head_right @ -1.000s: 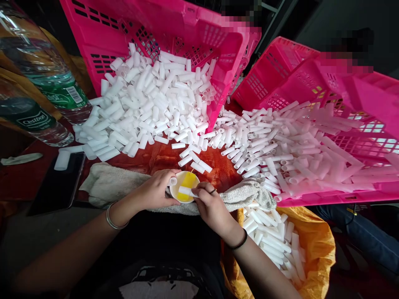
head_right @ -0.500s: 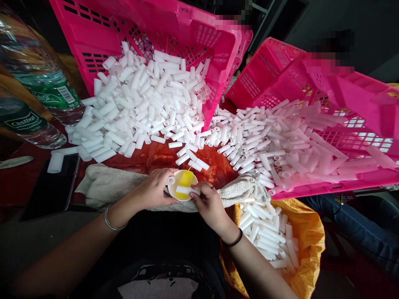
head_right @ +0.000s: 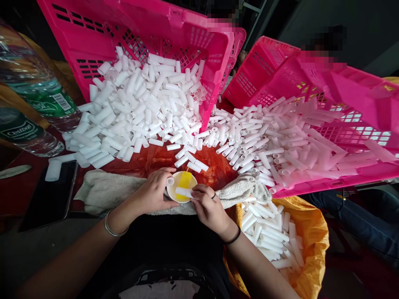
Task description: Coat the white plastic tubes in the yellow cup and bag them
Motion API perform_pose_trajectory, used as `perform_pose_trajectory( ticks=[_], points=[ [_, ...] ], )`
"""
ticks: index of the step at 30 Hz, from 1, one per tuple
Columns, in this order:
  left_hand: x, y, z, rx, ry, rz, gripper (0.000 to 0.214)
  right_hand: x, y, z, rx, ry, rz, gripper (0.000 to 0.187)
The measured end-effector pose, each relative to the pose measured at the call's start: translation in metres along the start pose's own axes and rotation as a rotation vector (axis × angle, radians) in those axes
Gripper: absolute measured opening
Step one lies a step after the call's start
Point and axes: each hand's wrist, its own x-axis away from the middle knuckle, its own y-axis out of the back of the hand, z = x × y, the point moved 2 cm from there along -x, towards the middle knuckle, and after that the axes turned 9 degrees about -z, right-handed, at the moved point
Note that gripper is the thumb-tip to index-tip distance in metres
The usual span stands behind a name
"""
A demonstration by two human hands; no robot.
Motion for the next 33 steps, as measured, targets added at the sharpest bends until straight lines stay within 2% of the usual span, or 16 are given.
perform_pose_trajectory(
  ticks=[3,5,9,13,16,19,21,23,24,26,28,29,31,33],
  points=[
    [-0.004,0.007,-0.003,-0.037,-0.009,-0.065,0.047,-0.010,0.003,0.006,-0.187,-0.309,-0.154,0.012],
    [-0.009,0.014,-0.008,-0.043,-0.011,-0.045,0.025,-0.019,0.006,0.012,-0.307,-0.474,-0.201,0.015],
    [-0.023,0.032,-0.025,-0.103,-0.139,-0.007,0.022,-0.036,0.013,0.023,-0.438,-0.579,-0.148,0.024],
    [-0.029,0.043,-0.041,-0.286,-0.246,0.027,0.021,-0.045,0.013,0.028,-0.414,-0.578,0.004,0.029],
    [-0.026,0.041,-0.050,-0.275,-0.210,0.101,0.019,-0.049,0.011,0.030,-0.312,-0.517,0.112,0.028],
    [-0.022,0.040,-0.059,-0.014,-0.020,0.168,0.019,-0.053,0.016,0.036,-0.126,-0.296,0.125,0.022],
    [-0.018,0.039,-0.069,0.242,0.153,0.290,0.019,-0.054,0.019,0.043,-0.008,-0.081,0.087,0.021],
    [-0.011,0.036,-0.082,0.420,0.306,0.402,0.022,-0.054,0.018,0.053,0.068,0.058,0.055,0.023],
    [-0.007,0.035,-0.089,0.445,0.354,0.405,0.022,-0.054,0.016,0.058,0.094,0.068,0.041,0.024],
    [0.000,0.033,-0.102,0.395,0.360,0.308,0.016,-0.053,0.012,0.067,0.139,-0.015,0.024,0.026],
    [0.005,0.032,-0.108,0.320,0.281,0.233,0.008,-0.049,0.016,0.073,0.166,-0.111,0.028,0.029],
    [0.005,0.033,-0.107,0.286,0.225,0.232,0.011,-0.044,0.023,0.073,0.183,-0.144,0.038,0.030],
    [0.001,0.041,-0.090,0.178,0.134,0.238,0.032,-0.030,0.051,0.064,0.307,-0.189,0.041,0.031],
    [-0.012,0.057,-0.052,-0.034,0.111,0.165,0.051,-0.013,0.092,0.043,0.583,-0.262,-0.002,0.034]
  ],
)
